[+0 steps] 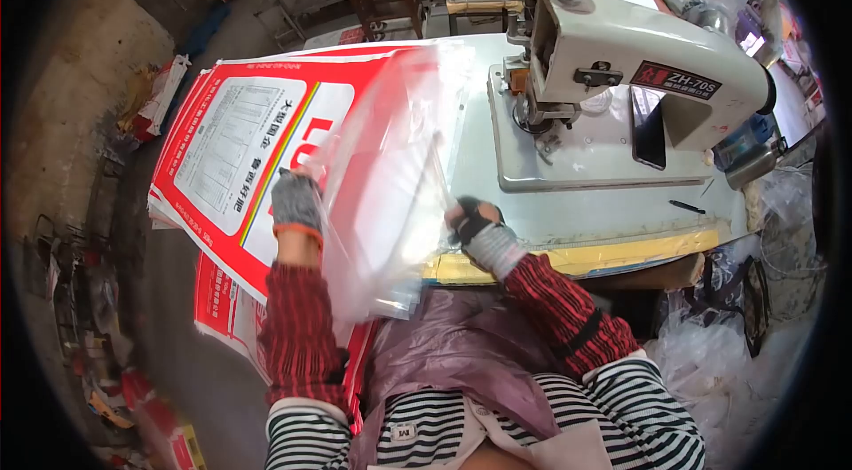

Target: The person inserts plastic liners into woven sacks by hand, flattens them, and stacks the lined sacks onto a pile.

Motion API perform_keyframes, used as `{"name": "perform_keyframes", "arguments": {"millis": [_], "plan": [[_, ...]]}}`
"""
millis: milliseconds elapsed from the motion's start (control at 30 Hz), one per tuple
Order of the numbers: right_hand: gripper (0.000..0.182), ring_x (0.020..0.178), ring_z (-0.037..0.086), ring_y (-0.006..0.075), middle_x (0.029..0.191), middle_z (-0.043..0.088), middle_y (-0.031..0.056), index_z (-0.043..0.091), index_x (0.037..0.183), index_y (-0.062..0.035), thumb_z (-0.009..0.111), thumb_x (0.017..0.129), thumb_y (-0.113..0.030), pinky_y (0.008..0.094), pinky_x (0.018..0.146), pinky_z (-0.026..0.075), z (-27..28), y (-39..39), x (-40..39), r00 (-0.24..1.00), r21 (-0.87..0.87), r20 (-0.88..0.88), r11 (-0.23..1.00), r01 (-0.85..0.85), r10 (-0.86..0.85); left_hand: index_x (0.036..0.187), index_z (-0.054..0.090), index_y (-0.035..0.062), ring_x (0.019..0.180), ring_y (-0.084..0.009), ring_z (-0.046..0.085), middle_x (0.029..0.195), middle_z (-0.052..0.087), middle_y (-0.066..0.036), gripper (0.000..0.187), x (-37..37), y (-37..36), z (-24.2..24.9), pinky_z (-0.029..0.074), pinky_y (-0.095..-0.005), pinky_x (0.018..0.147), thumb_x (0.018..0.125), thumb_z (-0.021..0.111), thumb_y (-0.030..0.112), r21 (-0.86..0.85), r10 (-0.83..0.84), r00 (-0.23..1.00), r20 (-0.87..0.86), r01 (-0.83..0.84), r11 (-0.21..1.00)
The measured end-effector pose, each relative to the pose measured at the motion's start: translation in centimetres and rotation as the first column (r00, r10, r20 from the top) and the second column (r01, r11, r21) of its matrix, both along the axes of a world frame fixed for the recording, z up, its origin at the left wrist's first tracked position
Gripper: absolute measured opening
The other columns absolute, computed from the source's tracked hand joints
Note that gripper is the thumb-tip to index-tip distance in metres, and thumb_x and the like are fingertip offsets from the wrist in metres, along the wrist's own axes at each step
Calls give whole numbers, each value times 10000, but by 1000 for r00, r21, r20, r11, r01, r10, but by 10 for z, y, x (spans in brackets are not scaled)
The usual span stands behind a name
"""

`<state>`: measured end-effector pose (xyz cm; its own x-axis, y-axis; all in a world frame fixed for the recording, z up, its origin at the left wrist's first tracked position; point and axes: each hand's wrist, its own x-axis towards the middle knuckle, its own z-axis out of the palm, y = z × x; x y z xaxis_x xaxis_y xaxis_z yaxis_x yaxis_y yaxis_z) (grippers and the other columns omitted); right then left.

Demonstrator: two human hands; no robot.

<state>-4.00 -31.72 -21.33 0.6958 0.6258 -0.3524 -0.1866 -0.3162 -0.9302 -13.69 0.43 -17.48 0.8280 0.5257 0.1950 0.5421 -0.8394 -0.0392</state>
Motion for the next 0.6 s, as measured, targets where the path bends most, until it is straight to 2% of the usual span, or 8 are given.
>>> {"name": "perform_keyframes", "arguments": {"millis": [33,100,167,233,300,400,467,600], "plan": [[170,814,596,164,808,631,93,584,823,-37,655,699,-128,285,732,464,-5,-6,-4,998,27,-57,999,24,-22,766,562,36,692,-275,584,696,584,-127,194,-16,-6,-19,479,-382,659,861,478,184,412,-200,976,83,149,899],[152,864,600,186,892,634,103,585,891,-32,584,744,-67,309,763,463,37,-19,-21,1000,-108,-2,994,-28,28,723,497,31,640,-242,523,656,525,-112,234,-43,-91,59,459,-342,638,880,506,205,-33,-225,869,441,266,963],[217,897,588,233,991,610,129,577,969,-30,558,755,-62,339,780,458,47,-18,-46,475,190,850,974,123,-226,760,441,25,663,-178,486,719,502,-85,237,-62,-129,83,429,-274,628,874,565,192,-332,-1,856,518,202,922],[175,781,562,312,897,576,160,604,853,-4,561,688,-45,365,691,464,64,9,-88,668,443,703,885,-142,-245,768,445,28,628,-155,449,679,462,-54,243,-70,-169,112,407,-275,596,862,580,208,-494,115,825,553,214,843],[195,817,567,341,951,586,189,613,899,-40,560,715,-77,377,723,466,76,47,-116,263,-140,893,780,-610,366,776,450,31,593,-133,412,639,422,-23,252,-85,-190,126,384,-276,565,849,596,224,-637,238,792,562,230,736],[236,870,585,336,971,603,195,639,949,-96,544,733,-78,365,745,478,68,53,-102,667,185,698,834,-520,261,813,480,36,570,-122,419,639,420,-10,257,-116,-195,121,376,-237,534,819,673,205,-432,1,767,641,359,827],[284,996,573,253,1093,590,172,620,1046,-117,464,810,-124,357,784,474,62,27,-48,203,-870,370,415,-265,906,816,495,26,567,-147,454,637,456,-37,217,-144,-183,124,395,-256,541,838,645,181,-323,-58,792,607,313,893],[218,987,534,245,1079,564,126,531,1030,-53,513,831,-139,401,870,431,33,-22,1,364,-93,929,992,80,57,810,523,0,558,-199,527,637,536,-106,166,-161,-170,128,435,-296,552,878,585,138,-88,-111,847,520,183,979]]}}
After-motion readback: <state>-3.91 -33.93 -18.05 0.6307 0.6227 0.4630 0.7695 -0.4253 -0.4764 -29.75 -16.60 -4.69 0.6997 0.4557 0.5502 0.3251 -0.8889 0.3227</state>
